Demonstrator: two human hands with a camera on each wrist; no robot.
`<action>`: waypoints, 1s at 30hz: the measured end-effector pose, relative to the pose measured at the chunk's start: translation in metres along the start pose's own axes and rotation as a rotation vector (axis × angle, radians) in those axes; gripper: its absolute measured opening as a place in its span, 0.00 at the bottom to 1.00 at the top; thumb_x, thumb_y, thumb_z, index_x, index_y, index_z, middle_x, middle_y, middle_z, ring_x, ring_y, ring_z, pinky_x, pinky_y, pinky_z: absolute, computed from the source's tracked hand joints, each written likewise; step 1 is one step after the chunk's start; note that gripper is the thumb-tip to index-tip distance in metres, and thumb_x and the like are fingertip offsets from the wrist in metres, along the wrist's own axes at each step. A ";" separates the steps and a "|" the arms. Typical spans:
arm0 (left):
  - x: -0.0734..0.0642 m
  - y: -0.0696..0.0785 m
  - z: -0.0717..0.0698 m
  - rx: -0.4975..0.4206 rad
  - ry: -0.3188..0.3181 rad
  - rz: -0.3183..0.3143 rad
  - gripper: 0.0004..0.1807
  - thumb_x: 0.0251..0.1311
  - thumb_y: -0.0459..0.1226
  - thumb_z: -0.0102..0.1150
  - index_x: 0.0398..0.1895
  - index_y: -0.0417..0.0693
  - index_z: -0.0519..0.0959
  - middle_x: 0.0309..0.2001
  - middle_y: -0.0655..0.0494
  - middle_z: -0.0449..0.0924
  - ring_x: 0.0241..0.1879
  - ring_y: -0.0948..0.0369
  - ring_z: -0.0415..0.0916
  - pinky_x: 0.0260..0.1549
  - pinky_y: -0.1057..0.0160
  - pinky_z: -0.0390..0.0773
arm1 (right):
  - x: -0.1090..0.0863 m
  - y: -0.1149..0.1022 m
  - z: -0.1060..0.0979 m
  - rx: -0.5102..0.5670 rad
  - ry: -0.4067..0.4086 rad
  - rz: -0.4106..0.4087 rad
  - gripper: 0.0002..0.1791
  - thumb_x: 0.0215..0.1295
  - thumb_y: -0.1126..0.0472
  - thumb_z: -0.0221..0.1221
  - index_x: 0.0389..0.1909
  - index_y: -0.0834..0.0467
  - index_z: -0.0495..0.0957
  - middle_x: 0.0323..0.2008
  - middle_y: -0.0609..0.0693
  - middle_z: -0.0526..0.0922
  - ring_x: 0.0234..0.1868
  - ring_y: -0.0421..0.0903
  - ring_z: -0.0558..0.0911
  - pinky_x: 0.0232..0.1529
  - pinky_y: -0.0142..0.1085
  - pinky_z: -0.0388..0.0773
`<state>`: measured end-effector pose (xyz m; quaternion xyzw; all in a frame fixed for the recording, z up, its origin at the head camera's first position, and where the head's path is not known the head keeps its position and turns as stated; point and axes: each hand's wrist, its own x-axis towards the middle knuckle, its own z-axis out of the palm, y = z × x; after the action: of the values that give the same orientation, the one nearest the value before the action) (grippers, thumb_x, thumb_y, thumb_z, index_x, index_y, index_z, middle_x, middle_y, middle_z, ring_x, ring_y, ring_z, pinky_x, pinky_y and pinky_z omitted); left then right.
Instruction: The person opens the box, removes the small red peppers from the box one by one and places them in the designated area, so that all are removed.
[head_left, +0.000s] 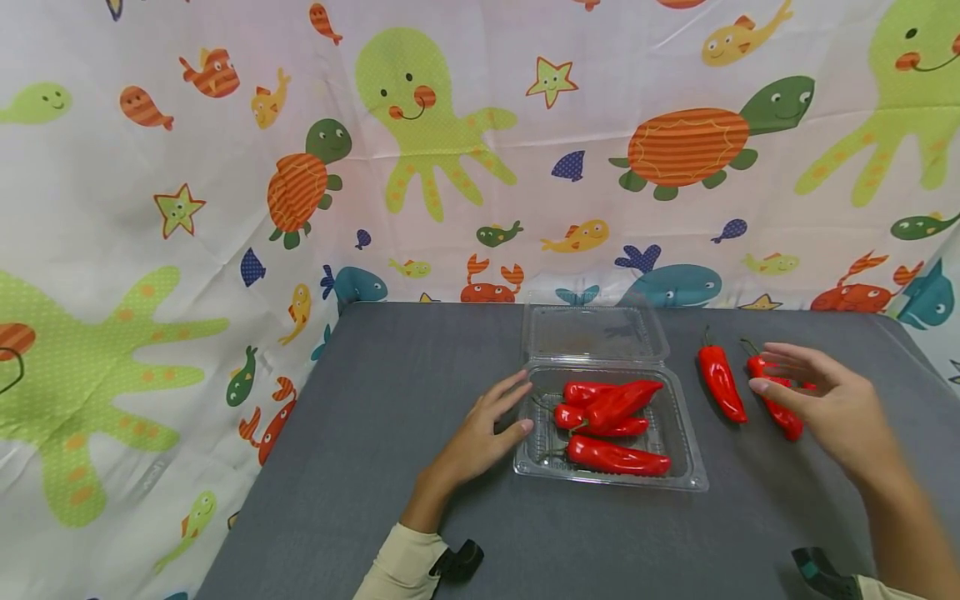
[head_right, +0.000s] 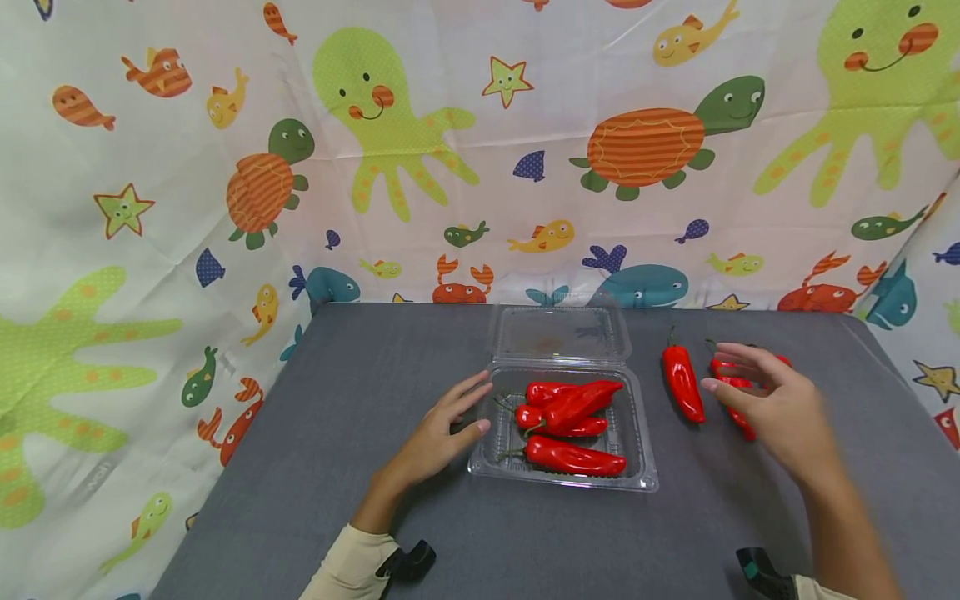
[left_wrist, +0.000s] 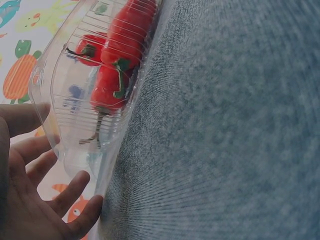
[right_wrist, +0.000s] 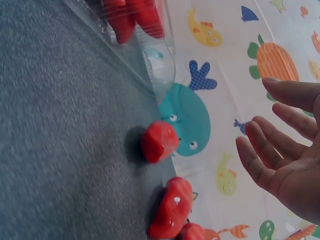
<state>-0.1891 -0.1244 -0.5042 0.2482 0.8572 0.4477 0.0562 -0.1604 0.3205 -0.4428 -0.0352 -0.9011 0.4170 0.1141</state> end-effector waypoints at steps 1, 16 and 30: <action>0.000 0.000 0.000 -0.001 0.001 0.000 0.35 0.76 0.51 0.57 0.82 0.52 0.65 0.85 0.64 0.53 0.84 0.53 0.50 0.75 0.30 0.53 | 0.000 -0.002 0.001 0.014 -0.013 -0.007 0.34 0.71 0.48 0.68 0.75 0.54 0.73 0.51 0.24 0.75 0.50 0.22 0.72 0.42 0.18 0.69; 0.001 -0.004 0.002 0.001 0.024 0.029 0.35 0.76 0.50 0.57 0.81 0.50 0.66 0.84 0.66 0.55 0.83 0.54 0.52 0.74 0.31 0.56 | 0.001 -0.020 0.026 0.078 -0.163 -0.141 0.35 0.70 0.54 0.71 0.75 0.54 0.73 0.59 0.43 0.81 0.48 0.23 0.79 0.39 0.23 0.81; 0.001 -0.003 0.002 -0.003 0.017 0.010 0.35 0.76 0.51 0.57 0.82 0.51 0.66 0.84 0.66 0.54 0.83 0.54 0.51 0.75 0.31 0.55 | 0.001 -0.035 0.053 0.087 -0.288 -0.208 0.35 0.68 0.55 0.72 0.74 0.55 0.73 0.65 0.62 0.81 0.50 0.37 0.85 0.41 0.29 0.84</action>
<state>-0.1902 -0.1239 -0.5072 0.2487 0.8557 0.4512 0.0471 -0.1726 0.2585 -0.4488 0.1230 -0.8881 0.4421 0.0275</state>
